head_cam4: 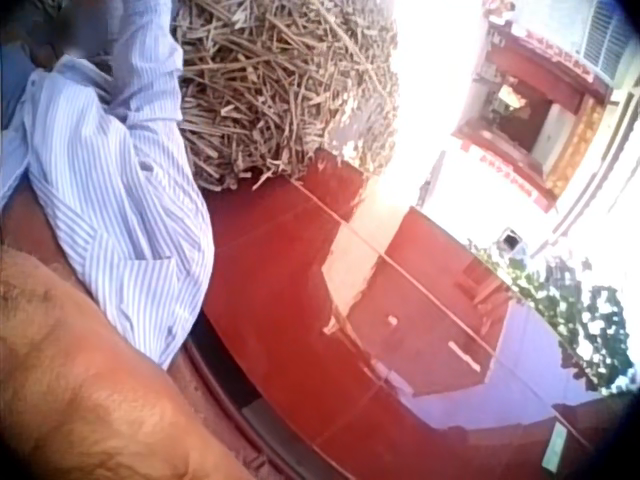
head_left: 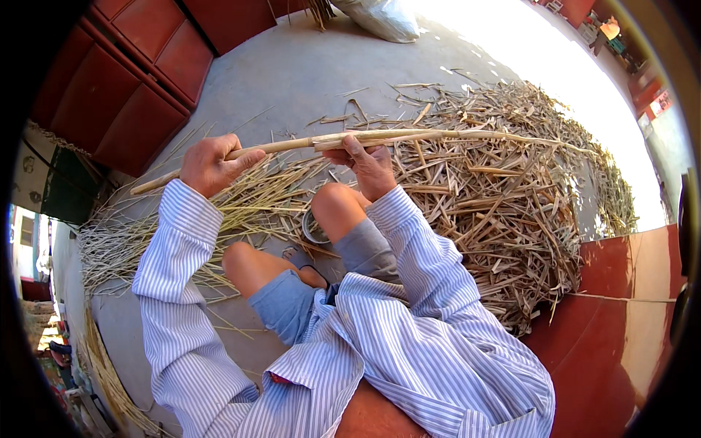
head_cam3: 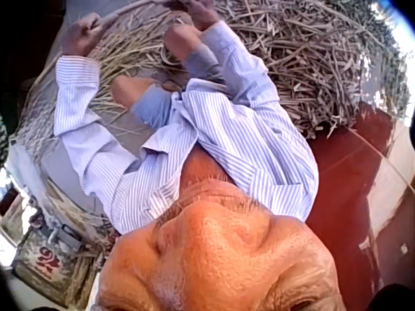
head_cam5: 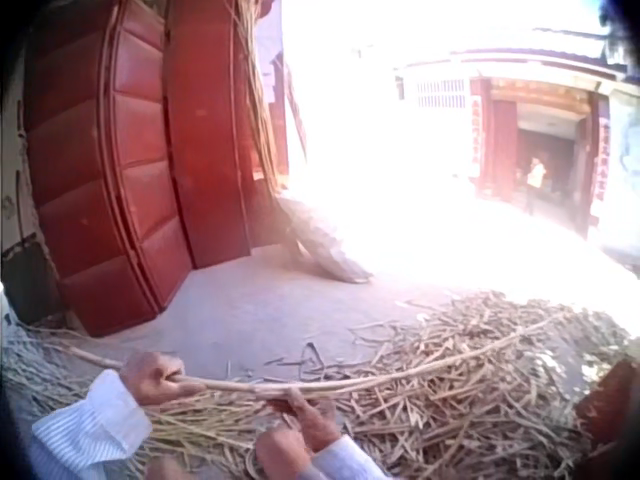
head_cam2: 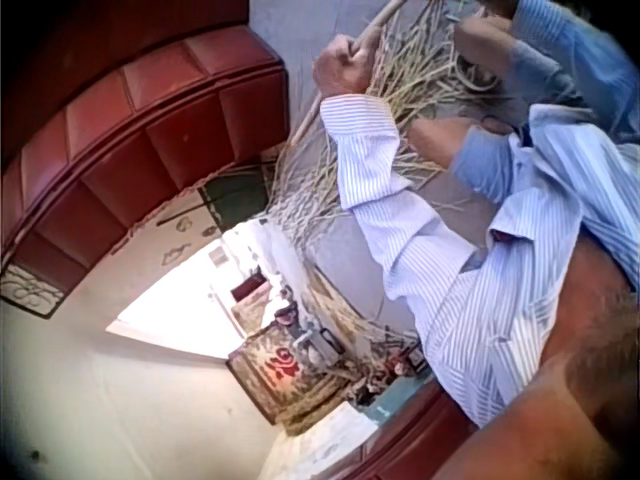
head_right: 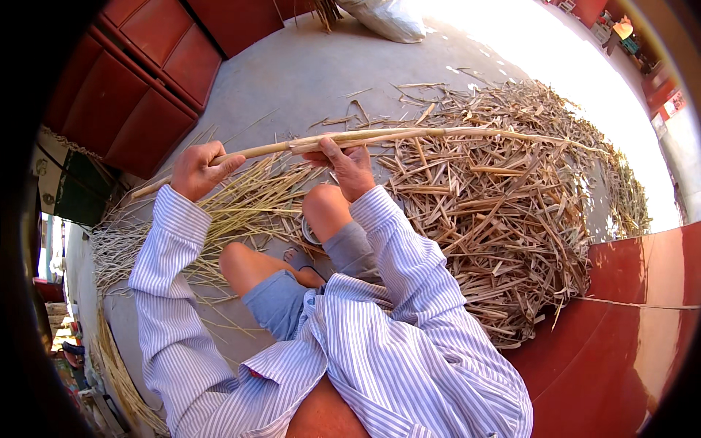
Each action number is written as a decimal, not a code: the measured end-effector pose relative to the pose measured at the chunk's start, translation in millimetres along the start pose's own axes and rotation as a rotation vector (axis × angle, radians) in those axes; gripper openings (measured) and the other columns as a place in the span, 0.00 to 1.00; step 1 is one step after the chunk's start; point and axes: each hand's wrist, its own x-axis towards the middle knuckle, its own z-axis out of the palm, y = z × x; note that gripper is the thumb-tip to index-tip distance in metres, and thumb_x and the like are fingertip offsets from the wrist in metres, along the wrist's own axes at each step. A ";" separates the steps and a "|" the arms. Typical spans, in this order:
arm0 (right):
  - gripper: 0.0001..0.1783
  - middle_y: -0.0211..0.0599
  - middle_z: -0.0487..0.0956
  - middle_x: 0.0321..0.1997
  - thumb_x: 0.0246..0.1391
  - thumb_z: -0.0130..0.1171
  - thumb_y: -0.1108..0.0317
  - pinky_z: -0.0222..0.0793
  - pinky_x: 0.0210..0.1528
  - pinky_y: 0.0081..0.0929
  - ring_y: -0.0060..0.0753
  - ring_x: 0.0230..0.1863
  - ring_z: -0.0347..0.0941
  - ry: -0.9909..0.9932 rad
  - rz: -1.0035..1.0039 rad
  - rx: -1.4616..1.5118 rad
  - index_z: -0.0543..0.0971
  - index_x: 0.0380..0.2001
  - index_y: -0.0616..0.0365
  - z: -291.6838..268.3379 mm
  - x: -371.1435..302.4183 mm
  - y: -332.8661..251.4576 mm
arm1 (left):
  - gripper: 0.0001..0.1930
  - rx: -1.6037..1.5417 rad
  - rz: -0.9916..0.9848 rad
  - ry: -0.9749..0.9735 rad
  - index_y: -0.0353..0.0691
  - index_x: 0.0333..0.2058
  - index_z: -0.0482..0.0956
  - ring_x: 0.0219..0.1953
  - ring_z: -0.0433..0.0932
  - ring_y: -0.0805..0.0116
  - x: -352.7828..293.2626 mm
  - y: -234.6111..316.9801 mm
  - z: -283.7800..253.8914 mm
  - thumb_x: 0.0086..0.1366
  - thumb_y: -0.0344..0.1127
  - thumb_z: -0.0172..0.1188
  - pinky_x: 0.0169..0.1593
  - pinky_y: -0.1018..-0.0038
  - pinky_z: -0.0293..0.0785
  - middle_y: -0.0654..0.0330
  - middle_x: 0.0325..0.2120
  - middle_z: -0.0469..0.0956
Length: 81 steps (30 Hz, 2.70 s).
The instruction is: The person sits on the floor and processes long, dried plant stalks by hand. They repeatedly strip the outer layers from the stalks, separating the usable inner fibers from the waste material, which is discarded onto a growing pile.
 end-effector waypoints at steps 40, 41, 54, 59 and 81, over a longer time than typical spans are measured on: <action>0.12 0.36 0.83 0.37 0.61 0.58 0.63 0.78 0.32 0.19 0.22 0.32 0.78 0.302 0.202 0.248 0.76 0.42 0.59 -98.4 13.9 1.6 | 0.23 0.307 0.474 0.278 0.37 0.29 0.76 0.30 0.76 0.62 41.6 69.4 130.4 0.61 0.57 0.57 0.33 0.68 0.69 0.56 0.25 0.76; 0.12 0.36 0.83 0.36 0.61 0.58 0.62 0.78 0.32 0.19 0.22 0.32 0.79 0.356 0.213 0.206 0.77 0.41 0.60 -104.1 12.0 -3.0 | 0.23 0.310 0.482 0.305 0.38 0.28 0.76 0.29 0.76 0.61 42.0 70.1 136.5 0.62 0.57 0.57 0.32 0.67 0.69 0.56 0.24 0.76; 0.14 0.47 0.81 0.43 0.58 0.60 0.67 0.81 0.46 0.31 0.36 0.44 0.80 0.138 0.051 0.169 0.70 0.44 0.59 -133.6 -4.4 -6.2 | 0.33 -0.198 0.082 -0.241 0.35 0.18 0.71 0.20 0.72 0.50 47.0 49.2 133.8 0.63 0.65 0.51 0.26 0.57 0.65 0.49 0.16 0.71; 0.15 0.51 0.79 0.45 0.59 0.60 0.65 0.82 0.45 0.35 0.41 0.45 0.79 0.147 0.000 0.144 0.69 0.43 0.61 -146.6 -14.5 -16.4 | 0.32 -0.158 0.130 -0.192 0.35 0.20 0.73 0.21 0.72 0.49 40.6 54.0 117.9 0.62 0.64 0.53 0.25 0.57 0.65 0.49 0.17 0.71; 0.14 0.36 0.80 0.44 0.62 0.56 0.63 0.78 0.44 0.29 0.30 0.43 0.76 0.489 0.063 0.210 0.74 0.46 0.60 -273.7 -6.1 -52.0 | 0.15 0.081 0.437 0.101 0.39 0.31 0.76 0.31 0.77 0.55 20.2 77.2 119.0 0.60 0.46 0.61 0.34 0.61 0.71 0.55 0.25 0.76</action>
